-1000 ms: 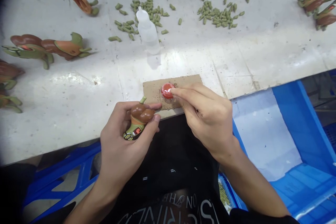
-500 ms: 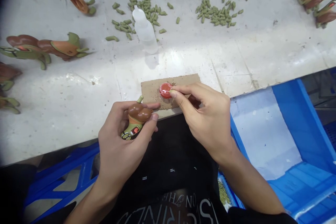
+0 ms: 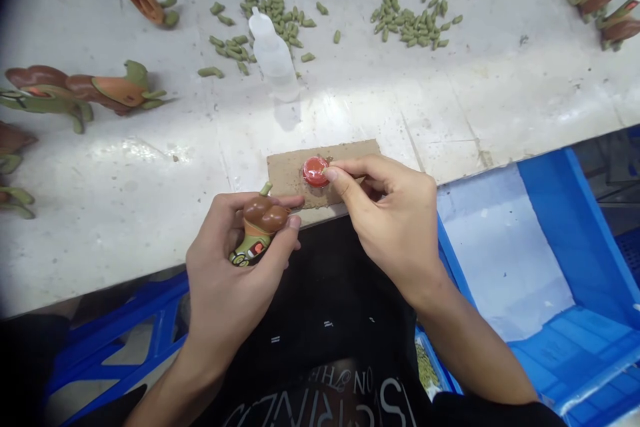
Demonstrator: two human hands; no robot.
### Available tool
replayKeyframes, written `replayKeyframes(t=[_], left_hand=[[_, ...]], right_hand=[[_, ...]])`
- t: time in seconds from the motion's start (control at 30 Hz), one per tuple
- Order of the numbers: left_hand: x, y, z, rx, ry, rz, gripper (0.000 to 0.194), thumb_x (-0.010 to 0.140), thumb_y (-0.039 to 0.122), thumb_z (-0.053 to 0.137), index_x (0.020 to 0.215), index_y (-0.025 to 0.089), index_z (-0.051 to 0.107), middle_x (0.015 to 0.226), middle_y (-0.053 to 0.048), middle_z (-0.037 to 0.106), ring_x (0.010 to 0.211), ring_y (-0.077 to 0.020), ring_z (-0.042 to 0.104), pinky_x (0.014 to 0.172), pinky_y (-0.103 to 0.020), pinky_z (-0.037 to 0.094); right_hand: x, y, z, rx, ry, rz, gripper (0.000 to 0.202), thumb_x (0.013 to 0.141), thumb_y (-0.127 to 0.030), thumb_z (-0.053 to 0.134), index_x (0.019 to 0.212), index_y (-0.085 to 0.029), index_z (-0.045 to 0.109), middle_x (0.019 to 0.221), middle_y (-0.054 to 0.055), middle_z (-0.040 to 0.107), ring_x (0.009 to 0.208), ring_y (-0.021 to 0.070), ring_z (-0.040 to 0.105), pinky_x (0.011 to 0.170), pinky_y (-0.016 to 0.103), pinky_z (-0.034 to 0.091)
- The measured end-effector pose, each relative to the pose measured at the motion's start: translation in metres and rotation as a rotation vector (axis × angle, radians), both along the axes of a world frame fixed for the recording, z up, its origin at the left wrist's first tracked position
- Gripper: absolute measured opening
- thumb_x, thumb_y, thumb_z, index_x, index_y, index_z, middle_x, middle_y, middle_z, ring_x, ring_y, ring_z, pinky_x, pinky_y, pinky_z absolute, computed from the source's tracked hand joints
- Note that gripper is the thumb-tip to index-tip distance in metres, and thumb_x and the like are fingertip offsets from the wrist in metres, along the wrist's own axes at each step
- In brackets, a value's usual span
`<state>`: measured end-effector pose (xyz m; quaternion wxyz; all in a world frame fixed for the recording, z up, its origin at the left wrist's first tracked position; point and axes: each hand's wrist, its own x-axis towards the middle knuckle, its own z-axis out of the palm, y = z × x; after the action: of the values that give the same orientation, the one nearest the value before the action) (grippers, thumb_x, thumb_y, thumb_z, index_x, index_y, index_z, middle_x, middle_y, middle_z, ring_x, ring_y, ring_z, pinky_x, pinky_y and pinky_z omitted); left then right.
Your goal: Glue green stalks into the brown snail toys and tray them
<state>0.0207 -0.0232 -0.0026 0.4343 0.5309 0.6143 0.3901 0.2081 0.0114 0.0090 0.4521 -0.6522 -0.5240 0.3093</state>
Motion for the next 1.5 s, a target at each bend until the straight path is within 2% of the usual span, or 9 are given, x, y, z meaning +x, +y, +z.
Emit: replayKeyframes(t=[0.17,0.3,0.43,0.5,0.6,0.7,0.97,1.2,1.5], left_hand=[[0.0,0.002,0.004,-0.008,-0.031,0.022,0.023,0.105,0.017,0.085,0.116,0.029,0.069,0.126,0.0,0.091,0.097,-0.02,0.087,0.09,-0.036,0.071],[-0.005,0.004,0.009,-0.009,-0.121,-0.037,0.023,0.102,0.017,0.086,0.113,0.028,0.069,0.105,0.002,0.082,0.09,-0.0176,0.079,0.077,-0.031,0.064],[-0.008,0.006,0.009,-0.111,-0.388,-0.171,0.005,0.115,0.031,0.079,0.118,0.03,0.076,0.106,0.0,0.08,0.097,-0.0184,0.075,0.09,-0.032,0.065],[-0.008,0.008,0.009,-0.147,-0.473,-0.192,0.007,0.114,0.033,0.084,0.116,0.03,0.078,0.11,-0.001,0.083,0.103,-0.0191,0.078,0.096,-0.033,0.066],[-0.005,0.012,0.011,-0.179,-0.508,-0.213,0.015,0.107,0.037,0.093,0.111,0.028,0.081,0.11,-0.002,0.086,0.103,-0.0215,0.082,0.098,-0.036,0.071],[-0.004,0.015,0.015,-0.198,-0.484,-0.221,0.021,0.102,0.041,0.098,0.107,0.028,0.082,0.104,-0.002,0.088,0.099,-0.0243,0.085,0.094,-0.04,0.074],[-0.004,0.015,0.016,-0.188,-0.433,-0.235,0.017,0.099,0.033,0.099,0.105,0.029,0.083,0.1,0.0,0.088,0.093,-0.024,0.086,0.088,-0.039,0.074],[-0.003,0.017,0.016,-0.159,-0.437,-0.247,0.019,0.097,0.016,0.094,0.106,0.031,0.085,0.101,0.004,0.088,0.094,-0.0187,0.085,0.088,-0.031,0.072],[-0.002,0.018,0.015,-0.163,-0.419,-0.249,0.017,0.096,0.019,0.095,0.106,0.029,0.085,0.1,0.001,0.088,0.094,-0.0212,0.085,0.087,-0.033,0.072]], right_hand=[[0.003,-0.004,0.008,0.023,-0.038,-0.066,0.015,0.099,-0.015,0.095,0.097,-0.03,0.095,0.084,-0.001,0.089,0.059,0.0185,0.077,0.056,0.032,0.07],[0.006,-0.012,0.018,0.004,0.1,-0.081,0.019,0.099,-0.012,0.095,0.098,-0.03,0.095,0.081,-0.003,0.088,0.063,0.0173,0.081,0.058,0.027,0.071],[0.007,-0.021,0.021,-0.114,0.365,0.055,0.013,0.104,-0.016,0.093,0.103,-0.029,0.095,0.096,0.0,0.094,0.084,0.0196,0.092,0.075,0.027,0.078],[0.007,-0.024,0.02,-0.166,0.47,0.121,0.009,0.106,-0.019,0.093,0.104,-0.027,0.095,0.1,0.001,0.095,0.088,0.0211,0.093,0.081,0.03,0.081],[0.007,-0.026,0.018,-0.202,0.558,0.14,0.007,0.107,-0.021,0.093,0.104,-0.027,0.095,0.1,0.001,0.095,0.087,0.0212,0.094,0.082,0.031,0.081],[0.008,-0.027,0.019,-0.227,0.562,0.114,0.006,0.106,-0.022,0.095,0.103,-0.028,0.095,0.098,0.001,0.095,0.084,0.0209,0.093,0.08,0.031,0.081],[0.01,-0.029,0.023,-0.22,0.464,0.119,0.014,0.103,-0.016,0.094,0.102,-0.03,0.096,0.099,0.0,0.095,0.082,0.0199,0.092,0.079,0.029,0.079],[0.009,-0.029,0.023,-0.237,0.484,0.113,0.013,0.101,-0.018,0.097,0.1,-0.031,0.097,0.097,-0.002,0.095,0.086,0.0208,0.094,0.081,0.028,0.08],[0.009,-0.031,0.023,-0.219,0.387,0.102,0.011,0.099,-0.02,0.099,0.099,-0.031,0.098,0.099,0.0,0.095,0.087,0.0242,0.094,0.08,0.032,0.081]])
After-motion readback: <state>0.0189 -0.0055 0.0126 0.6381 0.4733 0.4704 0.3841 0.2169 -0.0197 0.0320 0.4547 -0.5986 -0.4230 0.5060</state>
